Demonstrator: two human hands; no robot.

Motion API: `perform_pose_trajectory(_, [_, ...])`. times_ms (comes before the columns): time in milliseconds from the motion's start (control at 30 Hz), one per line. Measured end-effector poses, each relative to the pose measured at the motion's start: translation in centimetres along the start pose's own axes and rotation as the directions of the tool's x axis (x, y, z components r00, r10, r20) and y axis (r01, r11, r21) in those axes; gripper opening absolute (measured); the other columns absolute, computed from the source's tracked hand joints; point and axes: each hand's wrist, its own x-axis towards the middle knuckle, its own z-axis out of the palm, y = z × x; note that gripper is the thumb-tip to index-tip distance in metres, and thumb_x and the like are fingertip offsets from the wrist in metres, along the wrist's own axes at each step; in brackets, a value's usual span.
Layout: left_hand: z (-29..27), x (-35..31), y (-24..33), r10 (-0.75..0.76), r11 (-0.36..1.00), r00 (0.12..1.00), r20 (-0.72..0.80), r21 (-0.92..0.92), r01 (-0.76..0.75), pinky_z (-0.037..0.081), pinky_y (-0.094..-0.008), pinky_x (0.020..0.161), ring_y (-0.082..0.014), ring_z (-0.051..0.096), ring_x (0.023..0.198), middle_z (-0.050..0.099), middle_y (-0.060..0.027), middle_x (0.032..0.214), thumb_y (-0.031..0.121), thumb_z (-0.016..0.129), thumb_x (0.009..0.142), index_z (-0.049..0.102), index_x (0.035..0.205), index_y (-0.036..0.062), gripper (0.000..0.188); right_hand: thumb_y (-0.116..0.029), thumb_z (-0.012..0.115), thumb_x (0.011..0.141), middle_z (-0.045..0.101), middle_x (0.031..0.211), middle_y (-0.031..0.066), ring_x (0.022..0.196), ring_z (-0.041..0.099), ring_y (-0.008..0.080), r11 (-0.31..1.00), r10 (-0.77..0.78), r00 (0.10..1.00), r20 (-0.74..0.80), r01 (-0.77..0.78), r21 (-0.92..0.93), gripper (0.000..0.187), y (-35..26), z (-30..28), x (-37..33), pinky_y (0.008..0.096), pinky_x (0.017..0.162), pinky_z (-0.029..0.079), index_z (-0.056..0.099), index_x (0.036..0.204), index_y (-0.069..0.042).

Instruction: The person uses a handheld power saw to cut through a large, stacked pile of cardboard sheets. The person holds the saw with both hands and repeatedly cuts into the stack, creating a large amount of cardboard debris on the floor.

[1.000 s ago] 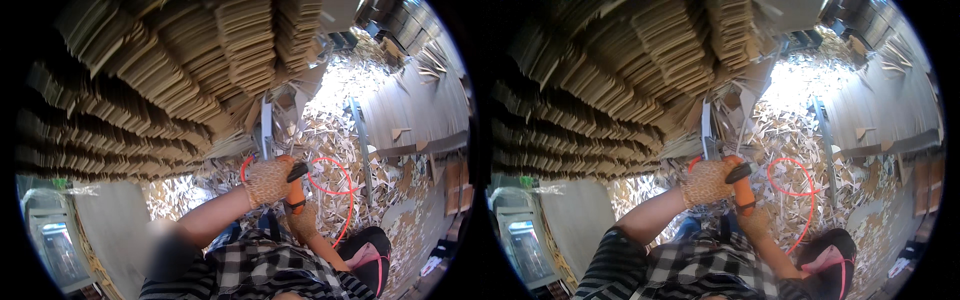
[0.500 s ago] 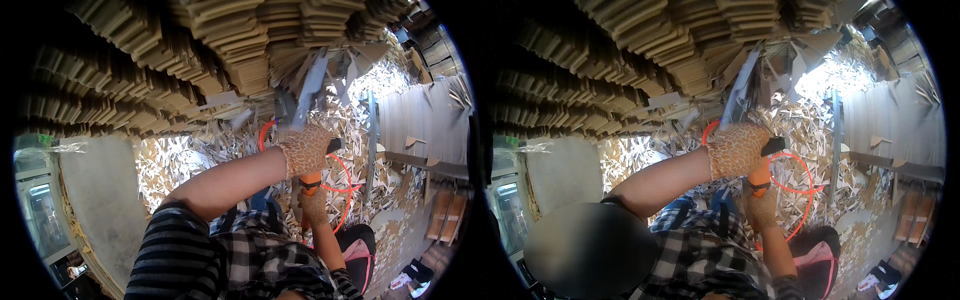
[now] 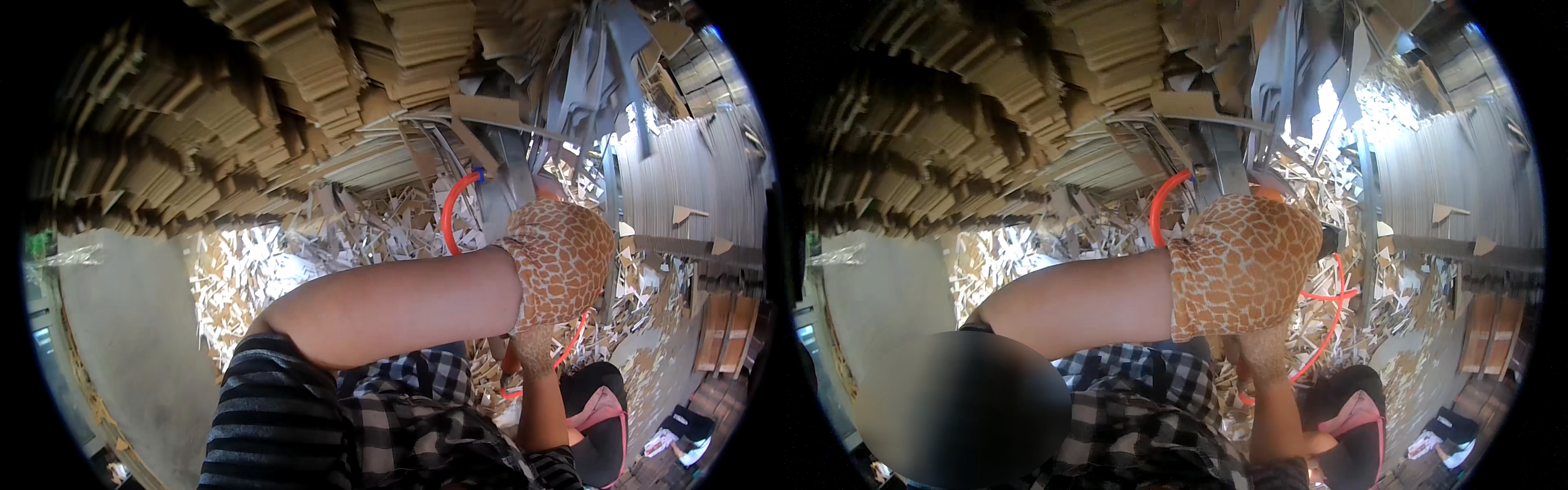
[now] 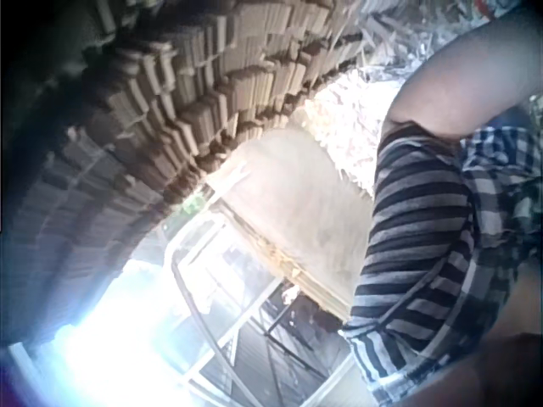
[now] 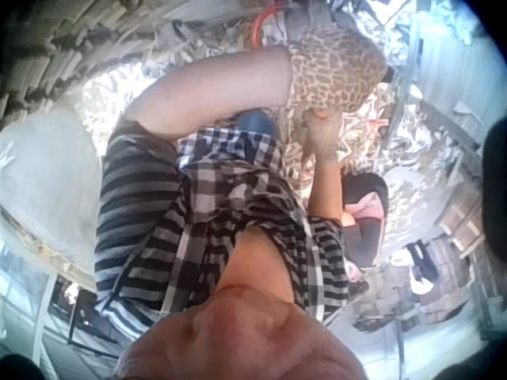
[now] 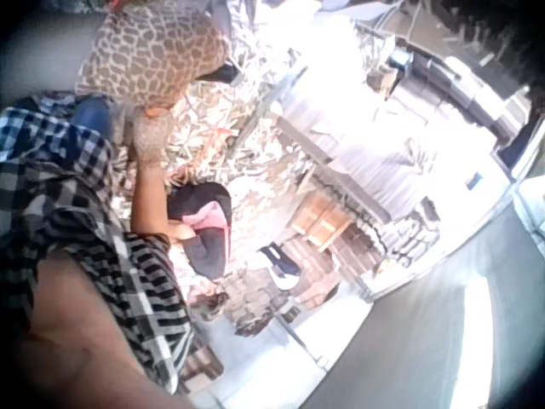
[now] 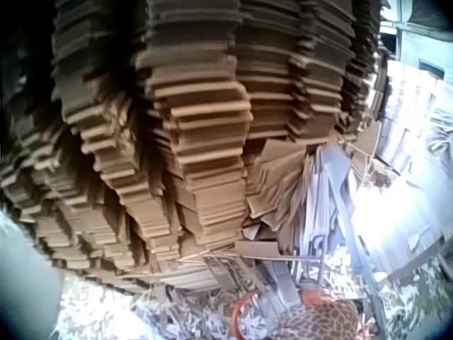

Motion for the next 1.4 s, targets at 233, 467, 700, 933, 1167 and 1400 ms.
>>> perform_pose_trajectory(233, [8.9, 0.2, -7.0, 0.047, 0.999, 0.998, 0.038, -0.025, -0.046, 0.055, -0.0445, 0.069, -0.0375, 0.068, 0.079, 0.066, -0.0236, 0.081, 0.019, 0.066, 0.075, 0.062, 0.091, -0.0077, 0.031, -0.004, 0.079, 0.072, 0.064, 0.114, 0.0111, 0.084, 0.066, 0.0179, 0.951, 0.263, 0.964, 0.047, -0.267, 0.154, 0.065, 4.1, 4.2, 1.1, 0.0319, 0.069, 0.056, 0.049, 0.129, 0.001])
perform_pose_trajectory(467, [14.2, -2.2, -7.7, 0.202, 0.960, 0.976, 0.080, 0.184, -0.213, 0.056, -0.0407, 0.068, -0.0338, 0.069, 0.083, 0.067, -0.0238, 0.087, 0.022, 0.068, 0.078, 0.056, 0.109, -0.0087, 0.046, -0.004, 0.072, 0.076, 0.070, 0.110, 0.0114, 0.099, 0.066, 0.0203, 0.976, -0.156, 0.988, 0.015, 0.157, -0.151, 0.047, 5.3, 7.8, 2.3, 0.0351, 0.086, 0.052, 0.061, 0.122, 0.000])
perform_pose_trajectory(700, [10.4, -2.1, -4.3, 0.240, 0.947, 0.971, -0.014, 0.223, -0.231, 0.056, -0.0399, 0.072, -0.0320, 0.069, 0.087, 0.068, -0.0226, 0.091, 0.022, 0.070, 0.076, 0.061, 0.105, -0.0044, 0.040, -0.008, 0.073, 0.075, 0.071, 0.098, 0.0118, 0.091, 0.068, 0.0213, 0.847, -0.376, 0.923, -0.084, 0.306, -0.434, 0.042, 3.3, 6.5, 6.4, 0.0349, 0.080, 0.053, 0.064, 0.116, -0.001])
perform_pose_trajectory(933, [6.7, -2.6, -2.4, 0.241, 0.954, 0.961, -0.135, 0.214, -0.209, 0.056, -0.0392, 0.077, -0.0301, 0.070, 0.091, 0.069, -0.0214, 0.095, 0.021, 0.072, 0.074, 0.065, 0.101, -0.0002, 0.035, -0.011, 0.074, 0.074, 0.071, 0.086, 0.0111, 0.081, 0.070, 0.0211, 0.954, -0.287, 0.930, -0.232, 0.255, -0.156, 0.038, 1.4, 4.0, 6.0, 0.0343, 0.072, 0.055, 0.067, 0.109, -0.001])
perform_pose_trajectory(1167, [7.0, -3.3, -1.6, 0.254, 0.961, 0.948, -0.194, 0.161, -0.225, 0.056, -0.0408, 0.075, -0.0301, 0.070, 0.084, 0.069, -0.0191, 0.087, 0.018, 0.069, 0.076, 0.067, 0.091, -0.0007, 0.024, -0.010, 0.074, 0.073, 0.072, 0.083, 0.0101, 0.073, 0.069, 0.0164, 0.977, -0.194, 0.957, -0.216, 0.208, 0.043, 0.031, 2.1, 4.4, 4.3, 0.0327, 0.066, 0.054, 0.070, 0.103, -0.001])
perform_pose_trajectory(1400, [5.0, -3.0, -1.1, 0.173, 0.970, 0.963, -0.207, 0.204, -0.130, 0.052, -0.0442, 0.083, -0.0349, 0.066, 0.087, 0.065, -0.0240, 0.088, 0.018, 0.063, 0.079, 0.063, 0.093, -0.0060, 0.027, -0.001, 0.072, 0.071, 0.069, 0.079, 0.0112, 0.064, 0.069, 0.0193, 0.986, -0.163, 0.977, -0.138, 0.159, -0.042, 0.027, 0.5, 2.9, 4.8, 0.0321, 0.056, 0.055, 0.064, 0.097, 0.003])
